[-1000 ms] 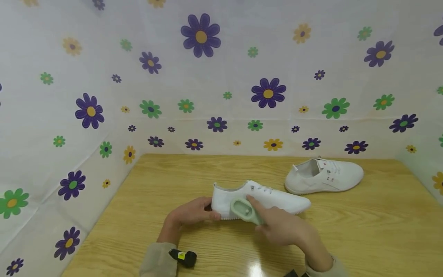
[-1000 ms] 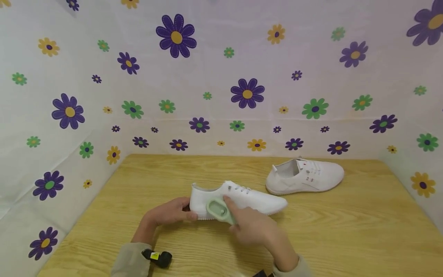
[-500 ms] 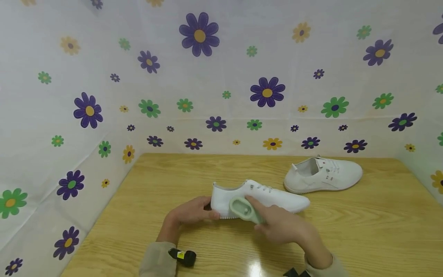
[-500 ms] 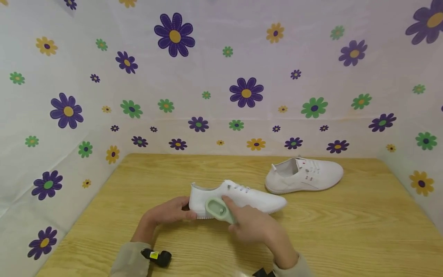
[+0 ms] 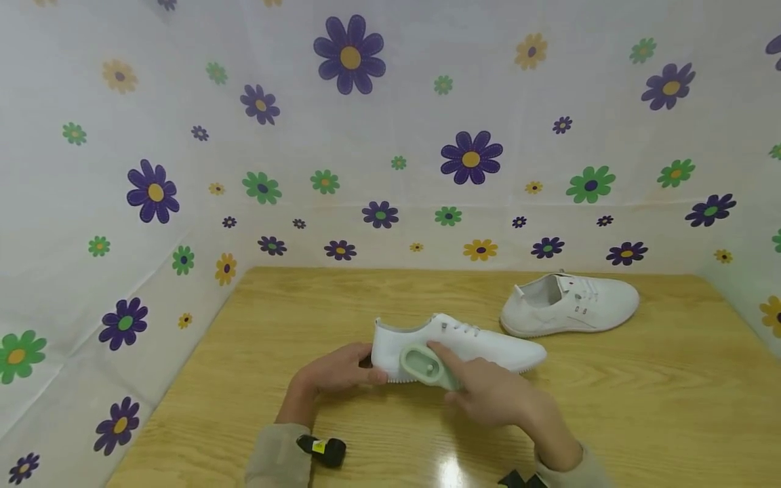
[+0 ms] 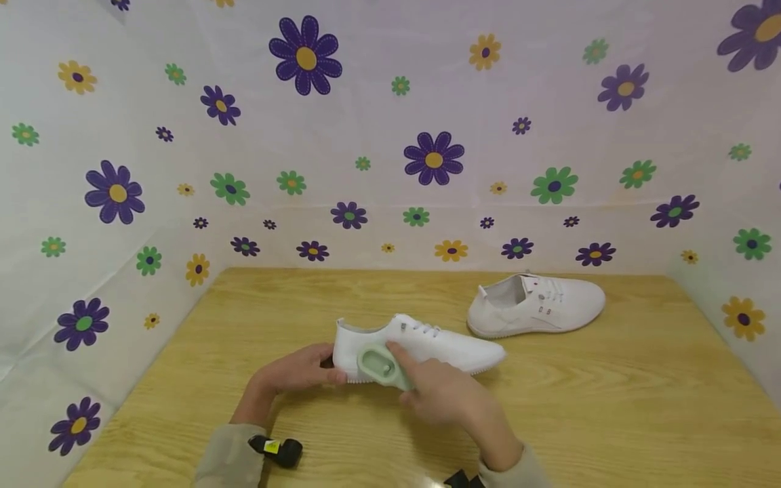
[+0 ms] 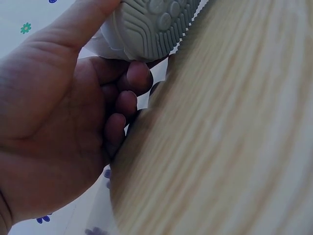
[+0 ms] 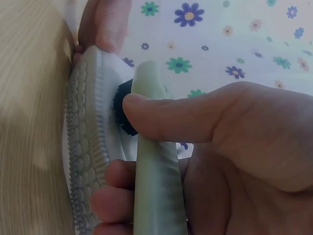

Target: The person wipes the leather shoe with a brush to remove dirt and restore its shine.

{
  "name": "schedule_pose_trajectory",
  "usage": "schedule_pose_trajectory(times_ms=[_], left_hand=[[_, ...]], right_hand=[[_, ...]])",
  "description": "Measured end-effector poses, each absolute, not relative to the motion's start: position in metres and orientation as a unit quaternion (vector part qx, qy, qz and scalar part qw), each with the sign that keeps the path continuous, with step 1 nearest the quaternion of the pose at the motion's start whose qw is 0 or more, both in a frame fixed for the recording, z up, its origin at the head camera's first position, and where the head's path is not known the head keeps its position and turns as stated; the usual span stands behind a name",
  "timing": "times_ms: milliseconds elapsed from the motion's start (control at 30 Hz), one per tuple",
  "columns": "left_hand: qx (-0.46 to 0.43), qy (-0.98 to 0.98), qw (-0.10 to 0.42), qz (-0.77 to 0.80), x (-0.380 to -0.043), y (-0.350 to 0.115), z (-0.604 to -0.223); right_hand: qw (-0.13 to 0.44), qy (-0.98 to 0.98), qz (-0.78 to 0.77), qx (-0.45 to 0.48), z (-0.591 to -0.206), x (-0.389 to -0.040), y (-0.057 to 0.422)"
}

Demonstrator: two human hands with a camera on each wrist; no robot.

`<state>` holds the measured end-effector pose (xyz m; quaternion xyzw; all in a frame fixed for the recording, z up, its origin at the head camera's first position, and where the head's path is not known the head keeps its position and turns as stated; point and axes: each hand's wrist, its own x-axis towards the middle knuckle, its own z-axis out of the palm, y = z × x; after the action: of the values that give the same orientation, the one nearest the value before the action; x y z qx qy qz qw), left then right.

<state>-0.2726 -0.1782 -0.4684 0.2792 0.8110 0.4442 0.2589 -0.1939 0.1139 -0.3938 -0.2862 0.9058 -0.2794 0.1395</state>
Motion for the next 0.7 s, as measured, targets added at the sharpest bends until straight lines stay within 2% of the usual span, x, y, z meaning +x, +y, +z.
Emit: schedule_pose_trajectory(times_ms=[433,700], left_hand=[[0.272,0.816,0.261,0.437,-0.271,-0.176,-0.465],[0.260,0.823,0.259,0.434,-0.273,-0.176,-0.468]], right_hand=[[0.151,0.899,-0.288,-0.294,-0.389,-0.195,0.118],[0.145,0.909,-0.292,-0.260,-0.388,-0.196,0.123]])
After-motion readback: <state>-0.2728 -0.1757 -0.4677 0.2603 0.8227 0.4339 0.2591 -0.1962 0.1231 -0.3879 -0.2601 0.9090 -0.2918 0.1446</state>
